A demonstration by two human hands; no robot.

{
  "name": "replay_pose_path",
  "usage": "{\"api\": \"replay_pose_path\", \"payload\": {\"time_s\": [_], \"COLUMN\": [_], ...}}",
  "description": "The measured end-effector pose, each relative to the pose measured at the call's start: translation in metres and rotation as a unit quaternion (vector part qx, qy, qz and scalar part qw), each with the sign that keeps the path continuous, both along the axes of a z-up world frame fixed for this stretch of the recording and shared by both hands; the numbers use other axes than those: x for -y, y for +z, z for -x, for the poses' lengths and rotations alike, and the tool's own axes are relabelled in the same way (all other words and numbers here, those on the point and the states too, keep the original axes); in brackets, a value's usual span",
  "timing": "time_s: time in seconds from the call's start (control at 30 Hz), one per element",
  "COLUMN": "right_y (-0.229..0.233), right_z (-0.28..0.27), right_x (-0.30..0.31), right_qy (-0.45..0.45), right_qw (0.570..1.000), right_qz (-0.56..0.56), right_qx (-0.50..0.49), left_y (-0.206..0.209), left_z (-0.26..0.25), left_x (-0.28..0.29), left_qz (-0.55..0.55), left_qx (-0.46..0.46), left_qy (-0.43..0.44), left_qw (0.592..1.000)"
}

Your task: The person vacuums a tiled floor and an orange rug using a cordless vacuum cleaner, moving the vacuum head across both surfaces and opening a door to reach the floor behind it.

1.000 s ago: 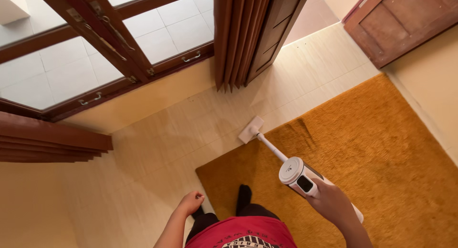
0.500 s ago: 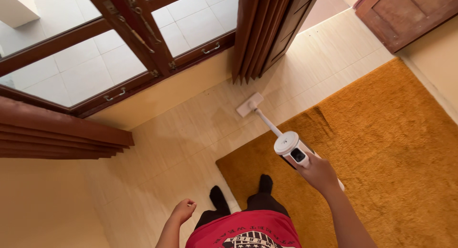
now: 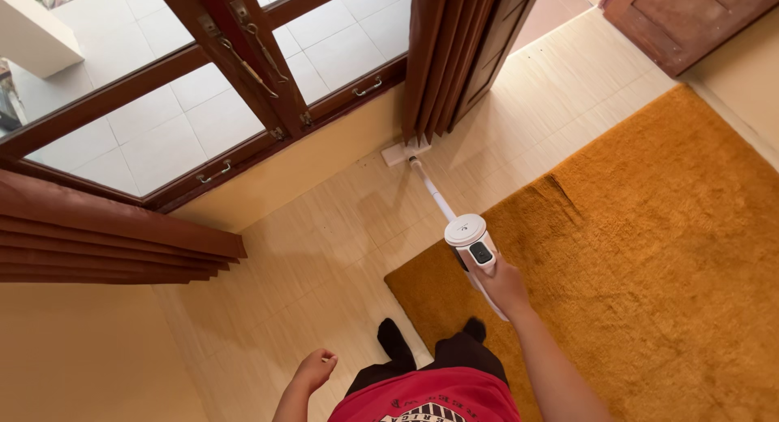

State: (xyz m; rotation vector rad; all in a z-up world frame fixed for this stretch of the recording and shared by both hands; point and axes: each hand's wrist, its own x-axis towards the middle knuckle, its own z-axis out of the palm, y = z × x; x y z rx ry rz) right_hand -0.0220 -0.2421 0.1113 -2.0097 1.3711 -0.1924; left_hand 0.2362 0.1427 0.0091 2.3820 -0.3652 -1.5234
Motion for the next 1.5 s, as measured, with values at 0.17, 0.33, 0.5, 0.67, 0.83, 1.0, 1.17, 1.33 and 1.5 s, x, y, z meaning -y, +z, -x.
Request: {"api": "replay_pose_path", "payload": {"time_s": [0.17,0.33,0.5,0.67,0.83,1.0,1.17,1.33,1.5], "right_y": [-0.003,0.027,0.037,0.044,0.057,0.066,0.080,0.075,0.074], "right_z": [0.035,0.088,0.156,0.226,0.279,0.314,0.326,0.321,0.283], "right_x": [-0.023,-0.042,-0.056,-0.075,-0.097,-0.114,-0.130,-0.134,-0.120], "right_qy": [-0.013,-0.044,-0.031,-0.030,-0.041,-0.035,-0.032,-0.010,0.037], "right_qw": [0.999,0.995,0.998,0.999,0.997,0.995,0.995,0.998,0.993], "right_qz": [-0.032,-0.088,-0.056,-0.031,-0.048,-0.053,-0.055,-0.043,-0.051], "right_qx": [-0.004,-0.020,-0.024,-0.022,-0.053,-0.083,-0.074,-0.043,-0.099], "left_y": [0.003,0.003,0.001,-0.004,-0.011,-0.013,-0.010,-0.007,-0.011], "left_z": [0.013,0.044,0.085,0.140,0.197,0.233,0.224,0.194,0.156], "left_x": [-0.002,0.010,0.035,0.069,0.098,0.102,0.093,0.077,0.064], "left_qz": [-0.009,-0.009,-0.002,0.015,0.068,0.090,0.060,0.048,0.071], "left_qx": [-0.001,0.016,0.041,0.028,0.025,0.004,0.034,0.040,0.005], "left_qy": [0.002,-0.054,-0.112,-0.173,-0.198,-0.184,-0.186,-0.146,-0.097], "left_qw": [1.000,0.998,0.993,0.984,0.978,0.979,0.980,0.987,0.993]}}
